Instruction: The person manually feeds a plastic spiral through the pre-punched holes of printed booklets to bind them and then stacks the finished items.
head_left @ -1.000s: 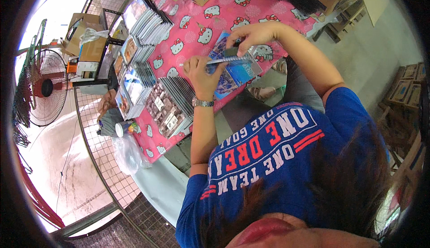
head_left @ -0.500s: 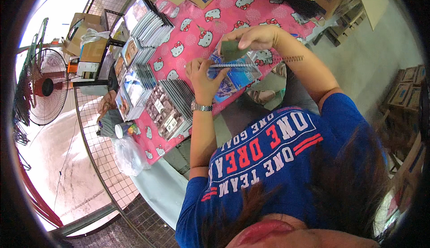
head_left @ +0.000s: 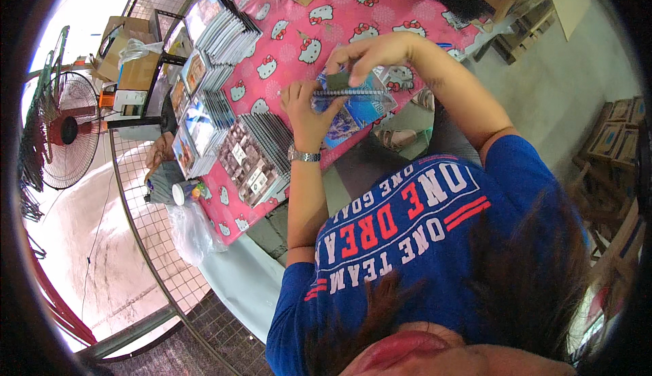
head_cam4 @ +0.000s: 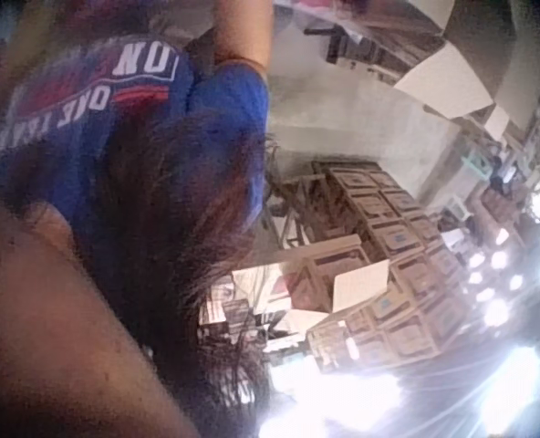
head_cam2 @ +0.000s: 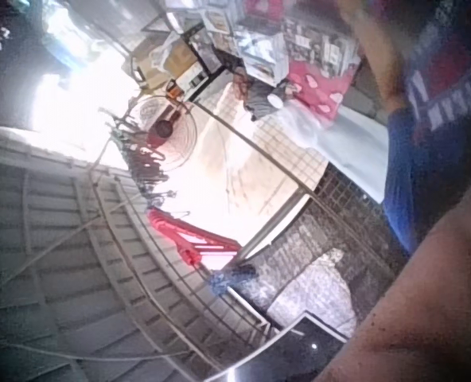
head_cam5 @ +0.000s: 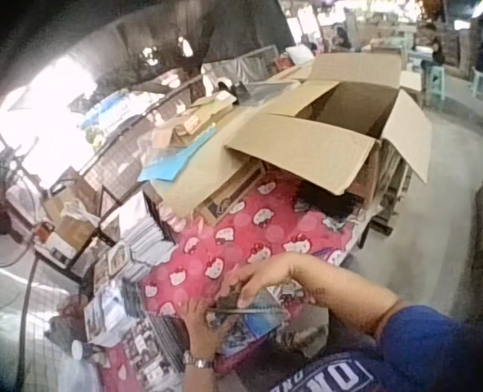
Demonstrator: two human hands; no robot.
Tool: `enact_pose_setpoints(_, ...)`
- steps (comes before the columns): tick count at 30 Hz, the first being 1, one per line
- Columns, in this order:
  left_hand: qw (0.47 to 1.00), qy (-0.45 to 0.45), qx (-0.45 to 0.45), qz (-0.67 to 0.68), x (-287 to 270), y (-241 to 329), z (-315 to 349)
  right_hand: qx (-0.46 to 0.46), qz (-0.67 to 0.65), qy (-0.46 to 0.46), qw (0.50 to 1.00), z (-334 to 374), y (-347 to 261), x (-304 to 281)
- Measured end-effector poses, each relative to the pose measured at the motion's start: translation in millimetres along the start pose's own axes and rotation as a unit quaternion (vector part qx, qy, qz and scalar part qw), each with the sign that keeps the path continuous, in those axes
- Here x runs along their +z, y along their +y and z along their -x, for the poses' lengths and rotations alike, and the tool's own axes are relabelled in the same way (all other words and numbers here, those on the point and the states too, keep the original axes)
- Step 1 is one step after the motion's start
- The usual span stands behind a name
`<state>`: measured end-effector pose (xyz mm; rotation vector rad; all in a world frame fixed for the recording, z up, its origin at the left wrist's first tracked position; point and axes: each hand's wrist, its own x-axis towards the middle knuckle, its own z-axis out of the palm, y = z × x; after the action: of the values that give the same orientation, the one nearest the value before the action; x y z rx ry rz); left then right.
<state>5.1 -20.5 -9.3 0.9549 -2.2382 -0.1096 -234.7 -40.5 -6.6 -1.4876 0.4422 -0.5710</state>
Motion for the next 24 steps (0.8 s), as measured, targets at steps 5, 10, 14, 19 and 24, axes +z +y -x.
enact_pose_setpoints(5, 1.0, 0.005, -0.015, 0.006, -2.9, 2.2, 0.4, 0.017, -0.009, -0.006, 1.0, -4.9, -1.0, -4.8)
enact_pose_setpoints(10, 1.0, -0.012, -0.019, 0.013, -6.0, -4.4, 4.2, 0.01, 0.078, 0.051, 0.996, -8.7, -1.2, 3.0)
enact_pose_setpoints(14, 0.999, -0.022, -0.024, 0.015, -7.8, -6.4, 4.7, 0.077, 0.182, 0.025, 0.98, -17.7, 6.7, -8.9)
enact_pose_setpoints(19, 0.996, -0.011, -0.072, 0.045, -12.3, -2.7, 5.7, 0.052, 0.044, 0.002, 0.998, -25.9, 0.1, -7.2)
enact_pose_setpoints(24, 0.995, -0.006, -0.094, 0.021, -21.0, -13.5, 8.0, 0.051, 0.023, 0.013, 0.998, -33.5, 2.8, -10.5)
